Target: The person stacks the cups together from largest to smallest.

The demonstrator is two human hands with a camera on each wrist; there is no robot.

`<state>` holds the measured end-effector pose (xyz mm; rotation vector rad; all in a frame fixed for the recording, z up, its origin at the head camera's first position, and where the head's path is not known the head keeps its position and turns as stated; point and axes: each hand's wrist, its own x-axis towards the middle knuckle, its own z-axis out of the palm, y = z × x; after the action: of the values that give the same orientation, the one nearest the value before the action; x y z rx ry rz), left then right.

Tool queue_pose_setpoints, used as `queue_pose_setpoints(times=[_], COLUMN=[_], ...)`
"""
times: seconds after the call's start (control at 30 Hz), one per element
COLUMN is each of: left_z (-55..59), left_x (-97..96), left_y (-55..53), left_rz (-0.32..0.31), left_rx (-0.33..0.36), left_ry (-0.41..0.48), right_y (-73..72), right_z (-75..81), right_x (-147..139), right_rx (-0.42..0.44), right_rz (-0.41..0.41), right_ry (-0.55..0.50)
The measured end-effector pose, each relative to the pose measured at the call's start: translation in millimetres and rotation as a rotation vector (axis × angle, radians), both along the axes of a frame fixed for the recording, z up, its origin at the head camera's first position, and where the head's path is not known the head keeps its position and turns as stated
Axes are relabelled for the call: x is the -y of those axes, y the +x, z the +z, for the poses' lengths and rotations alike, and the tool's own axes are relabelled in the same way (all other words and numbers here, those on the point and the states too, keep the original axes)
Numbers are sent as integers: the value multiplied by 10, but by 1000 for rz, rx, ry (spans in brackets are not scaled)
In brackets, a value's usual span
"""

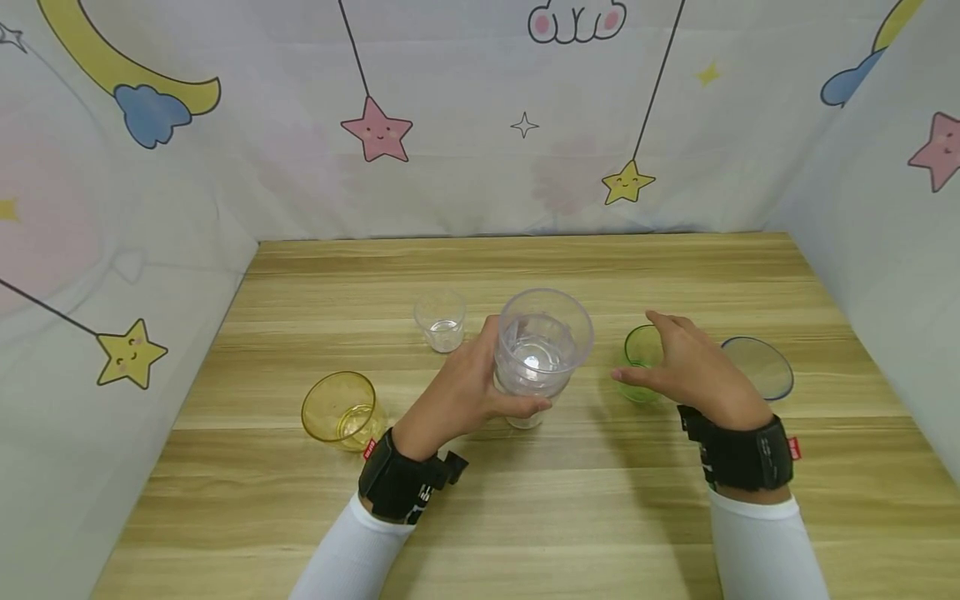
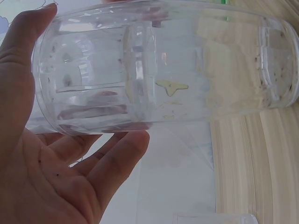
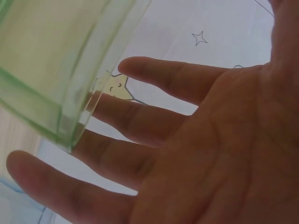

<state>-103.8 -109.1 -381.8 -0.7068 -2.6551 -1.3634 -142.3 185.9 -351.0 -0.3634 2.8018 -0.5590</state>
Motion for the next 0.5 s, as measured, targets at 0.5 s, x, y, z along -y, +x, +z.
queue_pose_setpoints(times=[0.5], left_z=[-3], left_x=[-3], left_y=[4], left_rz=[1], left_rx=[4], left_ry=[6], right_y=[-33], right_z=[-40], right_x=[-29], right_rx=[20], right_rz=[2], right_ry=[-4])
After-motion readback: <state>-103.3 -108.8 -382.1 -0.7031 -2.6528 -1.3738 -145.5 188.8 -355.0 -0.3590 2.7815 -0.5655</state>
